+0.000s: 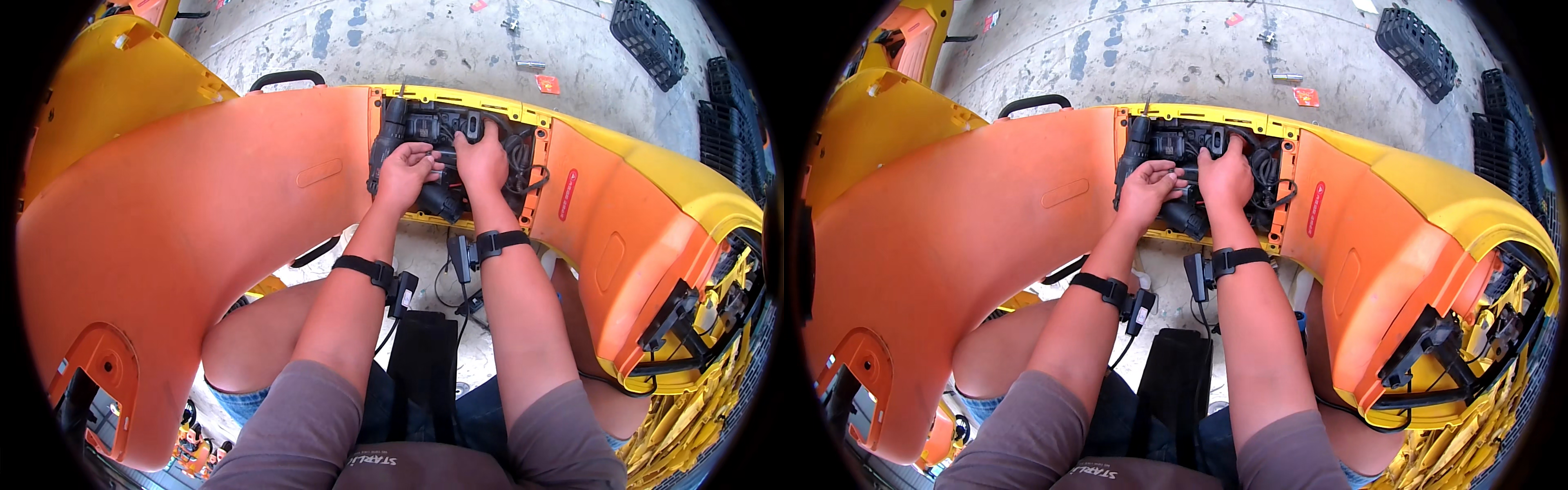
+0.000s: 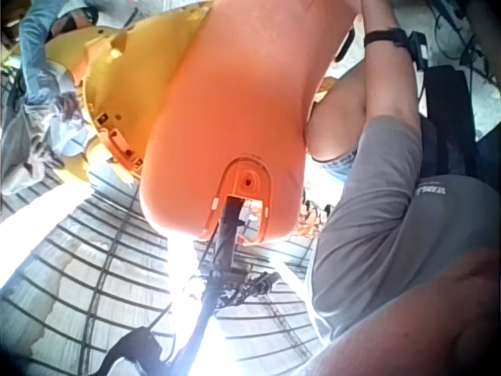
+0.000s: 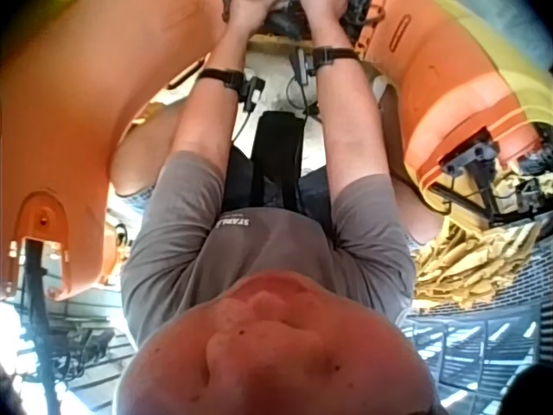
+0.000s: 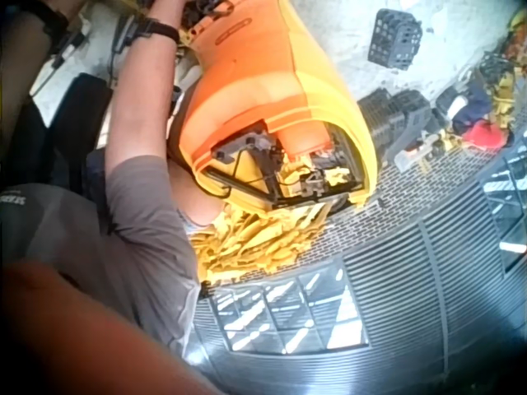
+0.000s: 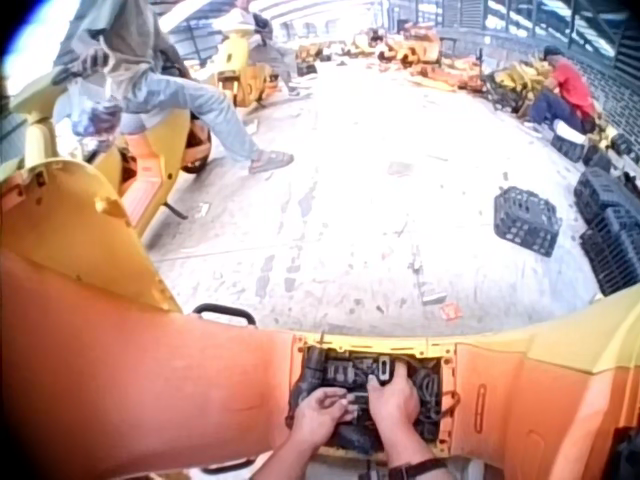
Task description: The person uses a drill to remove screws from a yellow scooter and manipulates the internal electrical wires and connectors by hand.
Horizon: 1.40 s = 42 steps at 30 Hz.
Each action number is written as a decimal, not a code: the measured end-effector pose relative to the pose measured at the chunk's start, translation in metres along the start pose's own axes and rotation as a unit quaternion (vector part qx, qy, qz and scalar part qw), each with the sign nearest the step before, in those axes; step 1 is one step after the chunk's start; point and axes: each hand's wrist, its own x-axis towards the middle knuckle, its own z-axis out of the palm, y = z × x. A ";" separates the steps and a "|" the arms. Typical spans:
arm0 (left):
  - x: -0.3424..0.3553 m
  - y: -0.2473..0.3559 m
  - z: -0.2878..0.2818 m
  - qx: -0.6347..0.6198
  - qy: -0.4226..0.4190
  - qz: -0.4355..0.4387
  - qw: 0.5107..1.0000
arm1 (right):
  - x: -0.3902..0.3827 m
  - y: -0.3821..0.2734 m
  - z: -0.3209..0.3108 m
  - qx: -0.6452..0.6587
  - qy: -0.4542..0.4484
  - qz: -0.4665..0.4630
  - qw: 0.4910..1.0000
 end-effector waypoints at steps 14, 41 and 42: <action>-0.001 0.002 0.001 0.001 -0.001 0.004 1.000 | -0.002 0.006 0.002 0.009 0.021 -0.015 1.000; -0.002 0.002 0.002 0.003 0.000 0.004 1.000 | -0.004 0.009 0.003 0.029 0.013 -0.007 0.999; -0.002 0.002 0.002 0.004 0.002 0.000 1.000 | -0.004 0.009 0.003 0.029 0.013 -0.007 0.999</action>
